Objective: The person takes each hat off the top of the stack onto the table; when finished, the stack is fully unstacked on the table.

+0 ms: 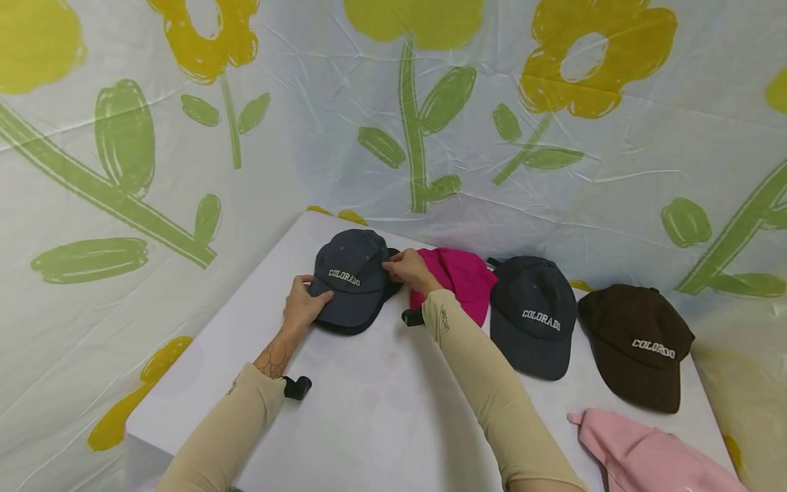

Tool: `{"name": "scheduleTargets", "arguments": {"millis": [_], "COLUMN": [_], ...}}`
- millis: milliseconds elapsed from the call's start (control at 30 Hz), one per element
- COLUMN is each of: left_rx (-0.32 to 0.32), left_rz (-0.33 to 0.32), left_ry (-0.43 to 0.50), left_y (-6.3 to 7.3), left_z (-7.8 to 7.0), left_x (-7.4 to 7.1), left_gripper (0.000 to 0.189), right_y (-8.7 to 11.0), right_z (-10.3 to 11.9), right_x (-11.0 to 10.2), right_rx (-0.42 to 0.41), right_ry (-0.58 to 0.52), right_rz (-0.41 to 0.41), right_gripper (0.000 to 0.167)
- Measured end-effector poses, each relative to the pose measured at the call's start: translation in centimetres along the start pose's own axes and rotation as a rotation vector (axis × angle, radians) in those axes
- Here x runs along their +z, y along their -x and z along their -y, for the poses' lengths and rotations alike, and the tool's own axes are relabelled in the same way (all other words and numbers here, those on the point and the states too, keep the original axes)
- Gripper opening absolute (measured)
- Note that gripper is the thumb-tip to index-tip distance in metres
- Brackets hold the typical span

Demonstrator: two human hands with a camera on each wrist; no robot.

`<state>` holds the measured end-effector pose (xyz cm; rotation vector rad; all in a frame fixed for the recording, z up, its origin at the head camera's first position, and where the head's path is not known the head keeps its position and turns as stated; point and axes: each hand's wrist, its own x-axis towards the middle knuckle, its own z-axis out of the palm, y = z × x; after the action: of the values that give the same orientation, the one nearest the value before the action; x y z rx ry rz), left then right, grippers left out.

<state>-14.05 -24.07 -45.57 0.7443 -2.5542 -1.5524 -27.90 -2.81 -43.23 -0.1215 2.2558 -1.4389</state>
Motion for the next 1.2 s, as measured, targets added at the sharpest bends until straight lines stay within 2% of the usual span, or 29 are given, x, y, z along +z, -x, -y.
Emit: {"name": "scheduleTargets", "arguments": {"millis": [133, 333, 467, 833, 1200], "left_rx": [-0.013, -0.015, -0.012, 0.007, 0.03], "left_rz": [0.012, 0.038, 0.044, 0.013, 0.005], "left_ry": [0.04, 0.103, 0.147, 0.197, 0.213], "left_y": [-0.1, -0.2, -0.2, -0.4, -0.6], "left_z": [-0.3, -0.4, -0.3, -0.5, -1.4], "left_x": [0.0, -0.1, 0.0, 0.1, -0.2], "left_gripper": [0.067, 0.07, 0.07, 0.068, 0.063], "right_y": [-0.1, -0.2, 0.0, 0.6, 1.2], "right_z": [0.2, 0.4, 0.4, 1.1, 1.8], "right_x": [-0.1, -0.3, -0.3, -0.2, -1.9], "right_rx": [0.031, 0.097, 0.123, 0.068, 0.022], "right_ry": [-0.076, -0.174, -0.198, -0.208, -0.23], "right_rz": [0.01, 0.025, 0.047, 0.063, 0.018], "right_gripper": [0.03, 0.039, 0.039, 0.038, 0.033]}}
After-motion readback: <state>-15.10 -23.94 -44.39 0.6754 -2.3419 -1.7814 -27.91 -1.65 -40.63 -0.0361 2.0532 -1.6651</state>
